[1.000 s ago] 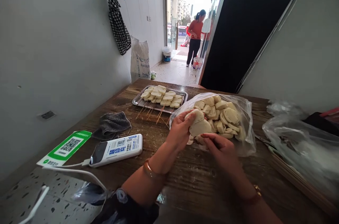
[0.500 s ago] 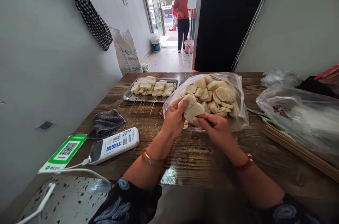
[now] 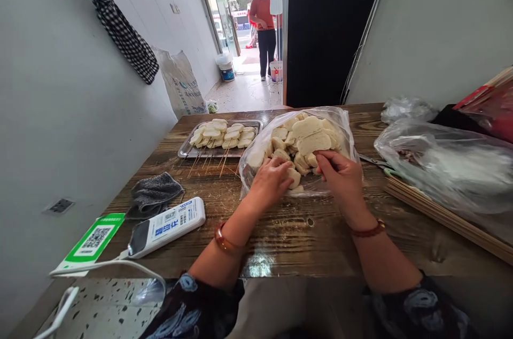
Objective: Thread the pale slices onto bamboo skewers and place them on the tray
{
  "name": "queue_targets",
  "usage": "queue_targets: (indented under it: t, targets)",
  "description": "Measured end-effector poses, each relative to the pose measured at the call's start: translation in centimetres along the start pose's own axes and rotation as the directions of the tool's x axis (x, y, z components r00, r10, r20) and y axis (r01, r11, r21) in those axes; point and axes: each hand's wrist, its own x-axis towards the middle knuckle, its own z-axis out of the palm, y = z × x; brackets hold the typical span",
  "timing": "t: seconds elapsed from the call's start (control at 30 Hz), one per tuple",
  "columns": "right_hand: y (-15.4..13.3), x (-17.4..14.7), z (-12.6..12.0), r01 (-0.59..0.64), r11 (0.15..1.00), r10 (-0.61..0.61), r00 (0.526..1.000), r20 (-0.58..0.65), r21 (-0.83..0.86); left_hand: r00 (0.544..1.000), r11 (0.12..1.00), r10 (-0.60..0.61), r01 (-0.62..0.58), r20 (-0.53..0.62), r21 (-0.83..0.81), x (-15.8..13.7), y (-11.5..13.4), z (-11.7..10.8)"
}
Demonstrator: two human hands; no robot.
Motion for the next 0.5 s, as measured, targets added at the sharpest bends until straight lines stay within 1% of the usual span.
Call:
queue_targets:
  t: [0.07,0.13,0.17,0.23,0.3,0.33,0.37,0.4,0.43,0.47,0.5]
  targets:
    - [0.1,0.1,0.0,0.004,1.000,-0.004,1.000,0.007,0.006,0.998,0.995,0.024,-0.029,0.051,0.093,-0.1,0.4,0.1]
    - [0.2,0.1,0.1,0.003,1.000,-0.003,1.000,0.006,0.008,0.998,0.994,0.033,-0.040,0.062,0.102,-0.1,0.5,0.0]
    - [0.3,0.1,0.1,0.002,1.000,-0.002,1.000,0.006,0.009,0.997,0.996,0.037,-0.041,0.061,0.077,0.0,0.5,0.0]
    - [0.3,0.2,0.0,0.006,1.000,-0.006,1.000,0.000,0.011,0.998,1.000,0.014,-0.012,0.066,-0.024,0.1,0.3,0.0]
    - [0.3,0.2,0.0,0.002,1.000,-0.002,1.000,-0.003,0.014,0.995,0.980,-0.065,0.078,0.073,-0.183,0.2,0.0,-0.1]
    - [0.3,0.2,0.0,-0.004,1.000,0.004,1.000,-0.001,0.016,0.991,0.947,-0.116,0.132,0.072,-0.294,0.3,-0.2,-0.2]
    - [0.3,0.2,0.0,-0.009,1.000,0.009,1.000,0.001,0.016,0.984,0.888,-0.163,0.178,0.072,-0.424,0.3,-0.4,-0.3]
    - [0.2,0.2,0.0,-0.013,1.000,0.013,1.000,0.003,0.016,0.977,0.801,-0.200,0.208,0.075,-0.562,0.4,-0.6,-0.5]
    - [0.2,0.2,0.0,-0.016,1.000,0.016,1.000,0.004,0.019,0.970,0.687,-0.226,0.222,0.086,-0.692,0.4,-0.6,-0.7]
    - [0.1,0.2,-0.1,-0.017,1.000,0.017,1.000,0.004,0.023,0.965,0.555,-0.238,0.226,0.107,-0.801,0.4,-0.7,-1.0]
    - [0.1,0.1,-0.1,-0.020,0.999,0.020,1.000,0.005,0.026,0.962,0.420,-0.238,0.229,0.137,-0.878,0.3,-0.6,-1.4]
